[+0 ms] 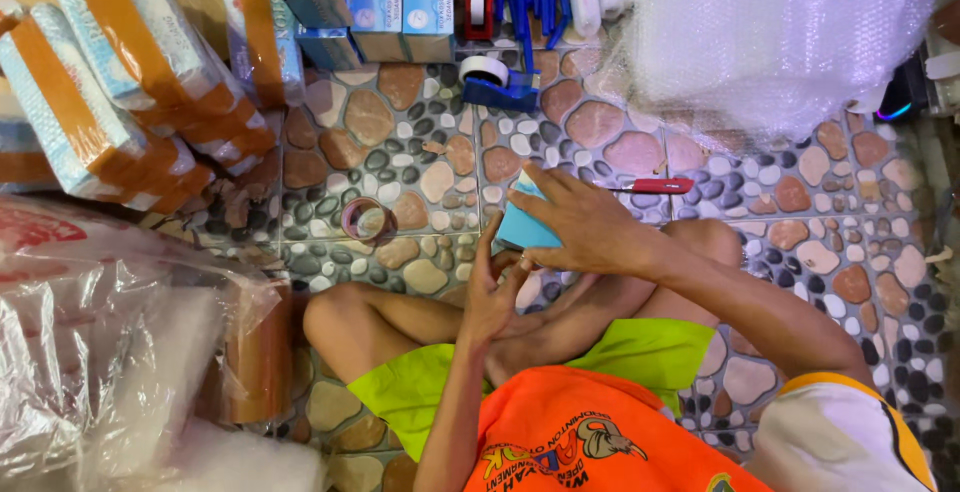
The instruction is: The person sits on the floor and packs a black electronic device into a cardboard box. They wrap the box in bubble wrap and then seal it with brown packing tape. The person repeats this process for a second box, wrapping and taping it before placing it aside.
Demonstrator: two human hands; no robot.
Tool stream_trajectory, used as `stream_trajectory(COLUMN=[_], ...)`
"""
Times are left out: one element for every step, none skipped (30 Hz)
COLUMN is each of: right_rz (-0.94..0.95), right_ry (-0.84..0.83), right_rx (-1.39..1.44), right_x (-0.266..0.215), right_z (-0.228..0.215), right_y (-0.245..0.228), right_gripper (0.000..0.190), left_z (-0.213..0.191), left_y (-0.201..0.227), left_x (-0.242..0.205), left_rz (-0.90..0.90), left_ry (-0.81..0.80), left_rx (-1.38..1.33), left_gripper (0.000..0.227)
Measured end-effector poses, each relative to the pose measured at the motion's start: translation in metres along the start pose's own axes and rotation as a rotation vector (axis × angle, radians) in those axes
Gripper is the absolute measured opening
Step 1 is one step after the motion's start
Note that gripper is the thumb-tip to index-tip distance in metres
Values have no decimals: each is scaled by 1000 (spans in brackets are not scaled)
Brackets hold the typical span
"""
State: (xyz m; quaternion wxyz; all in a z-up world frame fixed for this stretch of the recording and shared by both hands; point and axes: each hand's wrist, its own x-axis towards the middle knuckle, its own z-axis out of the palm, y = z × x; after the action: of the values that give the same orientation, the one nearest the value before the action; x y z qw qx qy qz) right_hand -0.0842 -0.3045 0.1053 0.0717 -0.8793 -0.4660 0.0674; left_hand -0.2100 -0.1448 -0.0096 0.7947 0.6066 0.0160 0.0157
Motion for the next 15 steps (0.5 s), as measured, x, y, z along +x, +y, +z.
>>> stream_trajectory(right_rz=[-6, -18, -12, 17, 45, 50, 92, 130, 133, 320, 509, 506, 455, 398, 393], right_ry=[15, 25, 25, 0, -25, -17, -95, -175, -170, -152, -130, -133, -91, -54, -64], right_rx=[-53, -103, -102, -31, 40, 33, 361, 691, 685, 855, 1025, 1017, 1195, 1373, 1365], right_x=[-2, -6, -5, -2, 2, 6, 11, 14, 18, 23, 27, 33, 38, 45, 50], right_z=[1, 3, 1, -1, -4, -18, -32, -47, -24, -1, 22, 25, 29, 32, 44], right_y=[-3, -6, -8, -8, -9, 1, 10, 19, 59, 99, 138, 145, 152, 158, 163], right_gripper=[84, 95, 95, 88, 82, 82, 76, 71, 71, 60, 51, 51, 48, 46, 46], left_z=[0, 2, 5, 5, 4, 1, -2, -5, -3, -1, 0, 2, 4, 7, 11], left_y=[-1, -2, -2, -1, 0, 0, 1, 1, 11, 22, 32, 35, 38, 41, 46], left_x=[-1, -5, -7, -6, -6, -9, -13, -18, -16, -15, -14, -8, -2, 4, 9], left_rz=[-1, -5, -7, -4, -2, 6, -10, -28, -22, -15, -8, -4, 189, 383, 381], left_ry=[40, 87, 81, 94, 107, 99, 124, 152, 146, 209, 274, 279, 341, 406, 418], left_rx=[29, 57, 57, 78, 99, 99, 129, 157, 154, 344, 533, 527, 747, 965, 961], left_gripper=[80, 79, 79, 77, 76, 76, 77, 79, 79, 74, 72, 72, 68, 64, 64])
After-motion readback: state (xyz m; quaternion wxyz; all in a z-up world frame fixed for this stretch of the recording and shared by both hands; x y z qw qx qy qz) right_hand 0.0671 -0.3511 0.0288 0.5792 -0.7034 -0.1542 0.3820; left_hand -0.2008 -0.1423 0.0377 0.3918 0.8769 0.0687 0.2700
